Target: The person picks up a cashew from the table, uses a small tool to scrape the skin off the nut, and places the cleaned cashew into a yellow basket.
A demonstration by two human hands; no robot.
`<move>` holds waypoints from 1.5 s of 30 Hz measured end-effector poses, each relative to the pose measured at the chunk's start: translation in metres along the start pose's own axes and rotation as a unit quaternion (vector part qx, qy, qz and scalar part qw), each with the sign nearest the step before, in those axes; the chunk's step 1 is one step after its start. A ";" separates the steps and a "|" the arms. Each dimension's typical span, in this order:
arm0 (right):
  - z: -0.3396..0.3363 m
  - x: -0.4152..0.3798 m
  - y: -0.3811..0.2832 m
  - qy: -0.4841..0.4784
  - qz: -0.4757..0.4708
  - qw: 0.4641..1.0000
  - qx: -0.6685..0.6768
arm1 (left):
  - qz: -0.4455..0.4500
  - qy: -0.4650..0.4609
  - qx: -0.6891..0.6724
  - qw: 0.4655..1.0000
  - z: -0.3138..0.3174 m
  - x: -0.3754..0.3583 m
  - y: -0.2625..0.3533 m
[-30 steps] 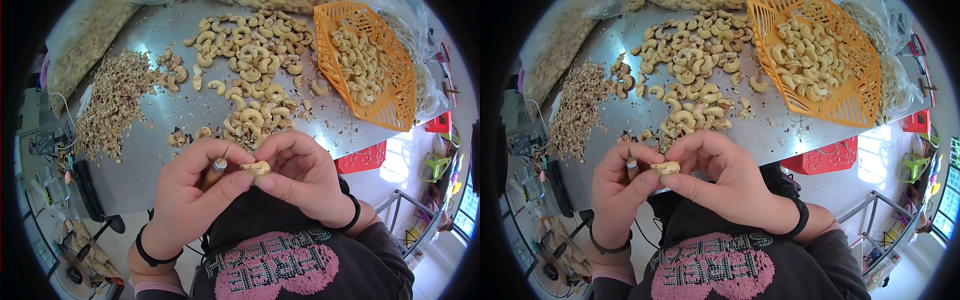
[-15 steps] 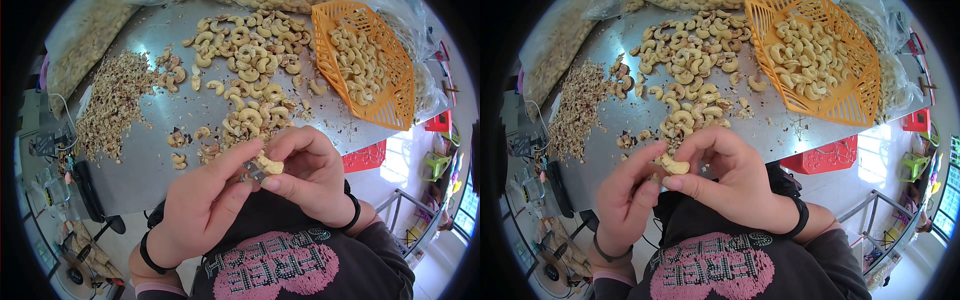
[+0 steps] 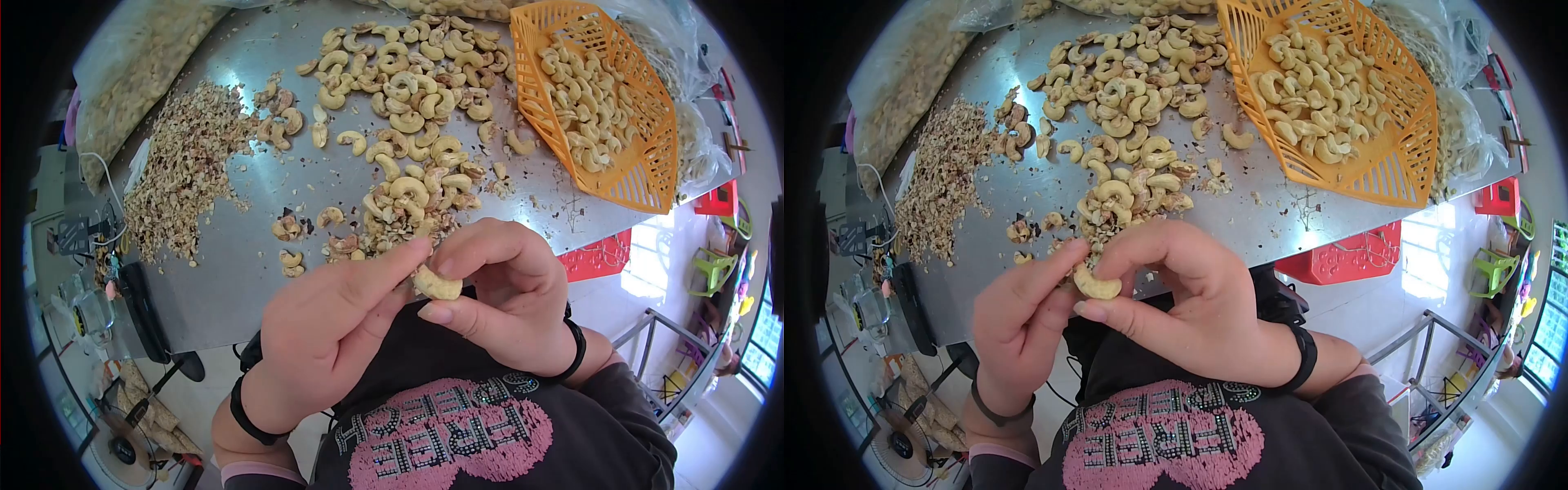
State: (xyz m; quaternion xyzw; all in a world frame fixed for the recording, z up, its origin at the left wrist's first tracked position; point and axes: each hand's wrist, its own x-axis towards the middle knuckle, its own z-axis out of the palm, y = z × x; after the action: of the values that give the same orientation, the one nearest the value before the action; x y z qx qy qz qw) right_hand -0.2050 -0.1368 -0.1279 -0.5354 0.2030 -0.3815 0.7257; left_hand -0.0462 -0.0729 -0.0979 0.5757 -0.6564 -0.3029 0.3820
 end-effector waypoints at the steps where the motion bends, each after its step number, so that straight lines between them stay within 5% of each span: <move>1: -0.001 0.001 0.000 -0.001 -0.013 1.000 -0.012 | -0.006 0.013 0.003 1.000 0.000 0.000 0.002; 12: -0.001 0.001 0.001 0.006 -0.047 0.998 -0.046 | -0.010 -0.021 0.011 1.000 -0.005 0.000 0.008; 18: 0.000 0.000 0.002 0.006 -0.064 0.995 -0.077 | 0.079 0.017 0.096 0.992 -0.001 -0.002 -0.002; 26: -0.002 -0.001 0.000 -0.004 -0.034 0.999 -0.011 | -0.043 0.001 -0.032 0.999 -0.005 0.000 0.011; 39: -0.002 -0.001 -0.001 -0.016 -0.031 0.999 0.023 | 0.005 -0.011 0.035 0.999 -0.006 0.000 0.007; 41: -0.002 -0.001 -0.001 -0.012 0.010 0.997 0.078 | -0.096 -0.008 -0.091 0.991 -0.006 -0.003 0.009; 45: -0.003 0.000 -0.001 -0.021 0.014 0.994 0.102 | -0.133 -0.018 -0.150 0.980 -0.008 -0.002 0.013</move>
State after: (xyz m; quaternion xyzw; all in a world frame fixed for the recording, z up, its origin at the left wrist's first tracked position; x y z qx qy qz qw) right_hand -0.2071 -0.1387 -0.1278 -0.4633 0.1553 -0.3784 0.7862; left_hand -0.0460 -0.0682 -0.0836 0.5885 -0.5281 -0.4558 0.4088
